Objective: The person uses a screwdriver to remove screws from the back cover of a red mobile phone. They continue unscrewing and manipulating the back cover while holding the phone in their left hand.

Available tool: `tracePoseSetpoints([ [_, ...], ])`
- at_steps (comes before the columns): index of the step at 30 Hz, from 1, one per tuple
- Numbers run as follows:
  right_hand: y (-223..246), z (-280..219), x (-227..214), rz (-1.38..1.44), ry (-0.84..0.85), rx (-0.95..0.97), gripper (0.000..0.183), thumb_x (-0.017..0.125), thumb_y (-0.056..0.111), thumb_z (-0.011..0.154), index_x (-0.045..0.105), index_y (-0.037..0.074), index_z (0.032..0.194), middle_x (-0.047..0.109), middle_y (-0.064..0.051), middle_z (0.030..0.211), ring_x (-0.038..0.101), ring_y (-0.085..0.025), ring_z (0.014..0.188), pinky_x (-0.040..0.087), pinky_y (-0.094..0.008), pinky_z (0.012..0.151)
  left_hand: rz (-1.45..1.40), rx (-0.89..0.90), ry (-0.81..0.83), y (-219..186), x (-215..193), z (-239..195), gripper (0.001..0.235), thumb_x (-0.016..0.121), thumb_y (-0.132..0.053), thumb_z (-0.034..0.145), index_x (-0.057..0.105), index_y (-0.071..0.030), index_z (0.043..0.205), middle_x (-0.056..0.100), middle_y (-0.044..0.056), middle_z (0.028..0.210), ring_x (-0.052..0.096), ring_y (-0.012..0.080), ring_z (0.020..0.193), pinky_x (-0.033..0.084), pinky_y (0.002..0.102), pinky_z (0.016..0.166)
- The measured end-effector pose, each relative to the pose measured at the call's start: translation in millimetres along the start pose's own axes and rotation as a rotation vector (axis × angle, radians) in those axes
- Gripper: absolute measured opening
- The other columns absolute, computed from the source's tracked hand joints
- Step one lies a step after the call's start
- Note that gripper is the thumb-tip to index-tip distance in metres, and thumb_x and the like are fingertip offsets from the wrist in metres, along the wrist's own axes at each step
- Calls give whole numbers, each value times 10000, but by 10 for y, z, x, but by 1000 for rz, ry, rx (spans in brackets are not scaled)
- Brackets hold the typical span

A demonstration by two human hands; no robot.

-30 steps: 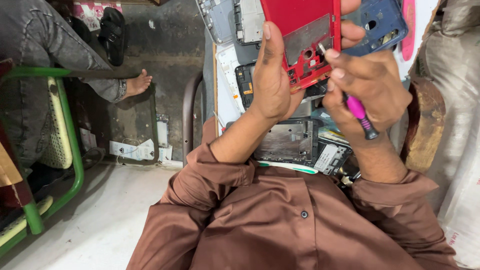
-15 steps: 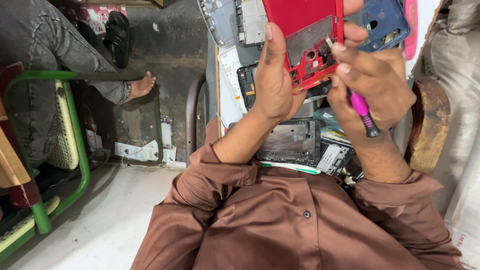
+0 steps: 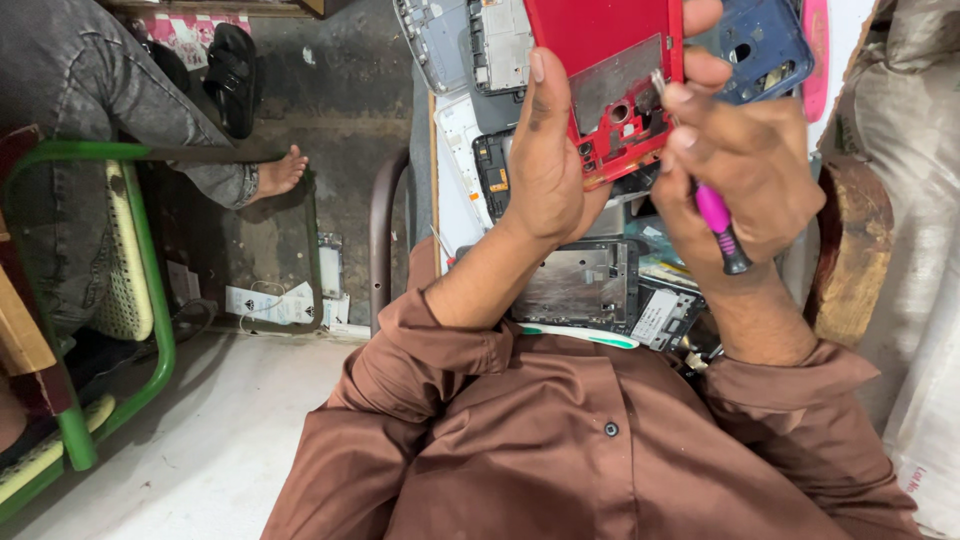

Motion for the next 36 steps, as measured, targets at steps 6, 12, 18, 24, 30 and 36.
tracePoseSetpoints([
  [6,48,58,12,50,37,-91,267,745,-109,919,646,38,1120,714,-139,1254,639,-303,916,549,-375,790,-14,4,-10,3,14,22,825,286,-702,1141,423,40,1474,514,207,1443,600,281,1213,529,415,1052],
  [12,68,81,9,45,40,-81,260,774,-91,891,660,39,1085,724,-136,1200,633,-302,913,552,-396,837,3,31,5,3,11,42,822,292,-702,1142,435,43,1460,519,210,1441,613,283,1201,527,417,1059],
  [18,29,48,6,23,-7,-37,280,738,-115,906,626,34,1115,718,-141,1227,639,-312,948,551,-387,823,16,25,-7,7,4,47,843,305,-703,1133,440,45,1496,520,221,1431,610,284,1195,521,423,1052],
  [24,41,33,13,-18,-39,10,278,734,-110,958,654,42,1176,707,-126,1302,655,-316,976,572,-360,850,-33,13,6,22,-12,32,818,303,-697,1150,447,42,1471,542,220,1416,615,275,1207,518,405,1068],
  [30,46,58,24,-17,-61,17,245,743,-103,945,653,36,1125,715,-136,1277,653,-324,977,561,-370,834,-47,32,0,34,-3,22,784,298,-672,1162,447,33,1468,533,205,1436,615,275,1217,524,405,1068],
  [36,19,42,24,47,4,-82,246,777,-73,927,664,35,1118,730,-125,1258,632,-280,916,531,-356,813,-45,39,0,8,36,35,764,285,-659,1173,450,28,1463,535,215,1429,621,286,1201,544,419,1090],
])
Point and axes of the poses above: each hand's wrist, its own z-axis towards the middle knuckle, its own x-axis out of the palm, y = z × x, the point moved 2 cm from there along z, towards the middle knuckle
